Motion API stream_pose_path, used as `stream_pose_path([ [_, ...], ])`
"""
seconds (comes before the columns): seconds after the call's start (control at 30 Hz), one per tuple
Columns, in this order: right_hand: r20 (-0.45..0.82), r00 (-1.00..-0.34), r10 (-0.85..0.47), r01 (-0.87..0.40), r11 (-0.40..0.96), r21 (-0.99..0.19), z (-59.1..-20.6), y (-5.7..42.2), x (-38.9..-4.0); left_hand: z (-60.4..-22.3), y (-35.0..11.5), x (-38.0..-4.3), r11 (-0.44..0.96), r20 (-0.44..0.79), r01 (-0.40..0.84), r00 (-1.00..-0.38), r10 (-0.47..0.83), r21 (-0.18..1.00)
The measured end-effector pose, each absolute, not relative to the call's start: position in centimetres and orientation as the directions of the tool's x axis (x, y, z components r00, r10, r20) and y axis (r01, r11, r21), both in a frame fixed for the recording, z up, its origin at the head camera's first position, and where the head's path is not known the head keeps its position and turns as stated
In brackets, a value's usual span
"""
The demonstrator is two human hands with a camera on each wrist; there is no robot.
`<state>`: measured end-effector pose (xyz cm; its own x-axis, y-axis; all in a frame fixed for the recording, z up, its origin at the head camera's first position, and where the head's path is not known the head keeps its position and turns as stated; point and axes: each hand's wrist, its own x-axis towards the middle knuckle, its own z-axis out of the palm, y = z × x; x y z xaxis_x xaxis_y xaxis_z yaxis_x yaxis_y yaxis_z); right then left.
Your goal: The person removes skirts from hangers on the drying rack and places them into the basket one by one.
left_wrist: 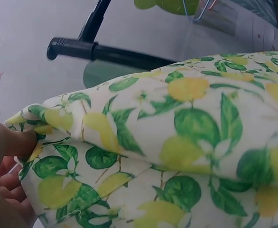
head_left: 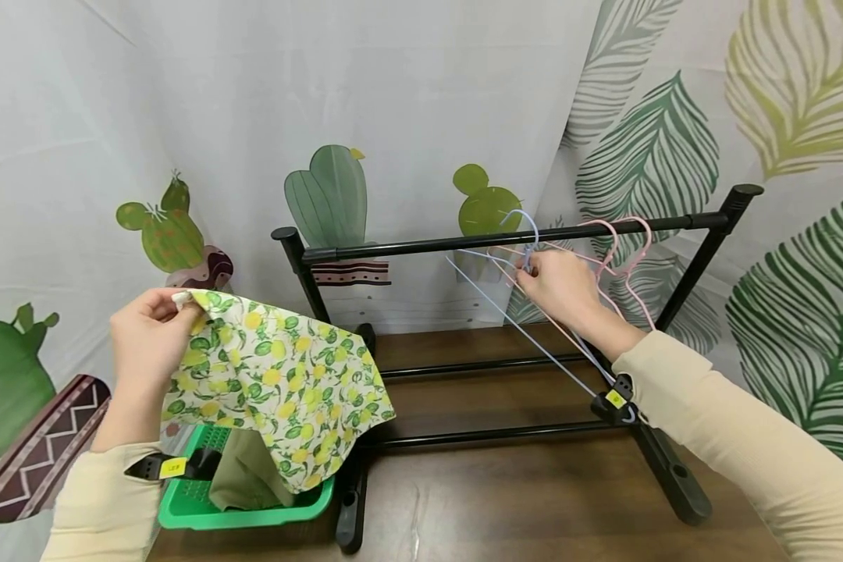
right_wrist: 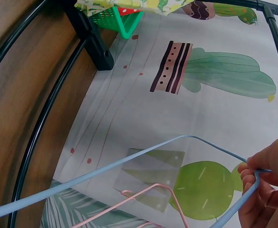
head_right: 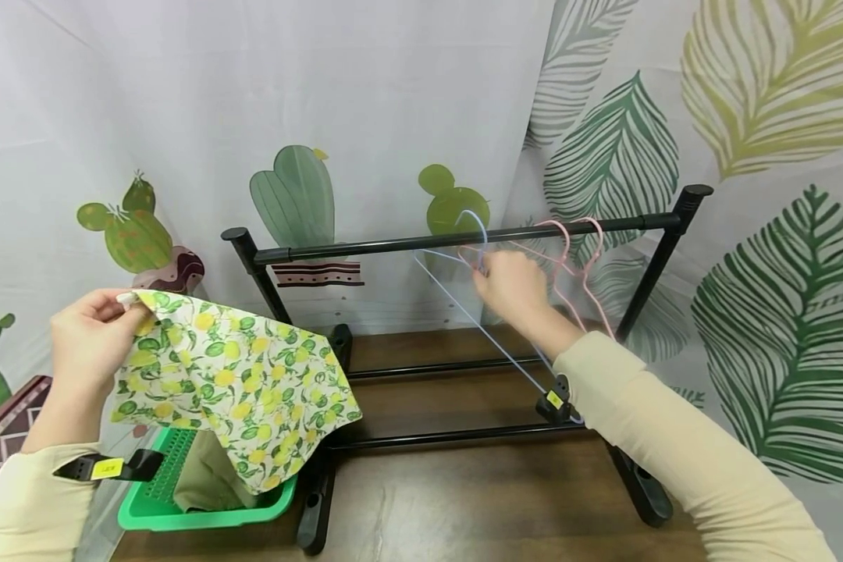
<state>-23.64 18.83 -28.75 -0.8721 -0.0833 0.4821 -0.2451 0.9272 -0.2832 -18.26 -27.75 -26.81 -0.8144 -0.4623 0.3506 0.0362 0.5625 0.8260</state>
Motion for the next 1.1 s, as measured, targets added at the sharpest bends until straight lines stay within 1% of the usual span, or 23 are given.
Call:
stream_pose_path([
  [0.2,0.47,-0.878,-0.092,-0.243,0.931,-0.272,-28.4,19.1,-23.5,-27.0,-30.1,-18.1,0.475,0.314,0.032,-0.789,-0.528,0.88],
  [0.43,0.484,-0.868,-0.109,-0.25,0.939,-0.237,-27.8,19.4,-23.1,-26.8,-32.0,-17.7,0.385,0.242,-0.013,-0.758,-0.606,0.923],
  [0.53,0.5,-0.859,-0.109,-0.255,0.938,-0.235,-27.6,19.4,-22.9,-26.5,-32.5,-17.2,0.366,0.21,-0.048,-0.748,-0.63,0.929],
  [0.67,0.517,-0.85,-0.105,-0.261,0.935,-0.241,-27.4,19.6,-22.8,-26.5,-33.2,-16.8,0.382,0.206,-0.09,-0.719,-0.664,0.92],
  [0.83,0.526,-0.844,-0.105,-0.269,0.932,-0.245,-27.1,19.8,-22.8,-27.0,-34.0,-16.8,0.334,0.156,-0.113,-0.716,-0.681,0.936],
  [0.93,0.523,-0.844,-0.119,-0.283,0.927,-0.246,-26.8,19.8,-22.6,-27.2,-34.5,-16.7,0.349,0.163,-0.134,-0.696,-0.7,0.928],
  [1.1,0.514,-0.84,-0.175,-0.329,0.917,-0.225,-26.1,19.9,-22.4,-27.1,-35.2,-16.5,0.322,0.17,-0.113,-0.664,-0.728,0.94],
])
